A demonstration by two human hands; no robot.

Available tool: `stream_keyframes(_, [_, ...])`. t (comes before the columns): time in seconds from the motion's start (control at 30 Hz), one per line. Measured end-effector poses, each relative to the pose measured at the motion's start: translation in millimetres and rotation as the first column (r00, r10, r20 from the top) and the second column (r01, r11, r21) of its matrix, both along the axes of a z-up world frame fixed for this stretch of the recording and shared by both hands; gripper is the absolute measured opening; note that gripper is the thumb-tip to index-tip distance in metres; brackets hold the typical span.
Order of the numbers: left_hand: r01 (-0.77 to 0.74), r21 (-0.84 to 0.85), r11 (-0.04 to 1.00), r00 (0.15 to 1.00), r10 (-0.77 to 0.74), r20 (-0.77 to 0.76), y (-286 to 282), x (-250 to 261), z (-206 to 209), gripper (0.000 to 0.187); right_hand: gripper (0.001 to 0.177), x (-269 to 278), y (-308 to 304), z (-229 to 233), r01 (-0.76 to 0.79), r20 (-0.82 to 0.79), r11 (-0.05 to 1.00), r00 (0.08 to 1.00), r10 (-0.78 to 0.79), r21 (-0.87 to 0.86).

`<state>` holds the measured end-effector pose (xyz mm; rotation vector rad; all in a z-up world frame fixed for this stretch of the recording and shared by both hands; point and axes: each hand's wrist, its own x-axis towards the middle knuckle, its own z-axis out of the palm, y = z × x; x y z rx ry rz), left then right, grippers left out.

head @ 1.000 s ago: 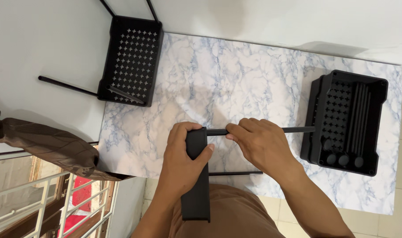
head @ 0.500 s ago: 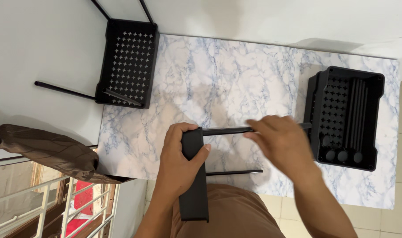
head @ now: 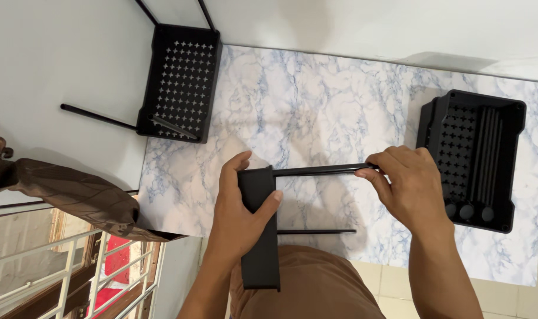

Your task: The person assembles a black plastic dish rack by inserting four black rods into the base. They pick up rods from a tray, insert them into the rack, and place the completed rack on the table.

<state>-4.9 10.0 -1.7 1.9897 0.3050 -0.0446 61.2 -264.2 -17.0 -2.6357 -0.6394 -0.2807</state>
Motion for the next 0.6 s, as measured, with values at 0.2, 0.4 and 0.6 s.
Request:
stream_keyframes(0.2, [0.037,-0.033,0.999,0.999,-0.038,-0.031,12,-15,2,0.094,0.027,7,9,-2,-0.014,0.091,1.000,0.996,0.014,0.004])
stream_keyframes(0.4, [0.027,-0.029,0.999,0.989,-0.031,-0.143,17,-31,7,0.101,0.027,18,23,-8,0.029,0.120,0.999,0.992,-0.032,0.026])
stream_keyframes(0.6, [0.007,-0.006,1.000,0.999,-0.007,-0.047,21,-27,5,0.098,0.025,23,29,-11,0.075,0.055,0.995,0.995,-0.078,0.063])
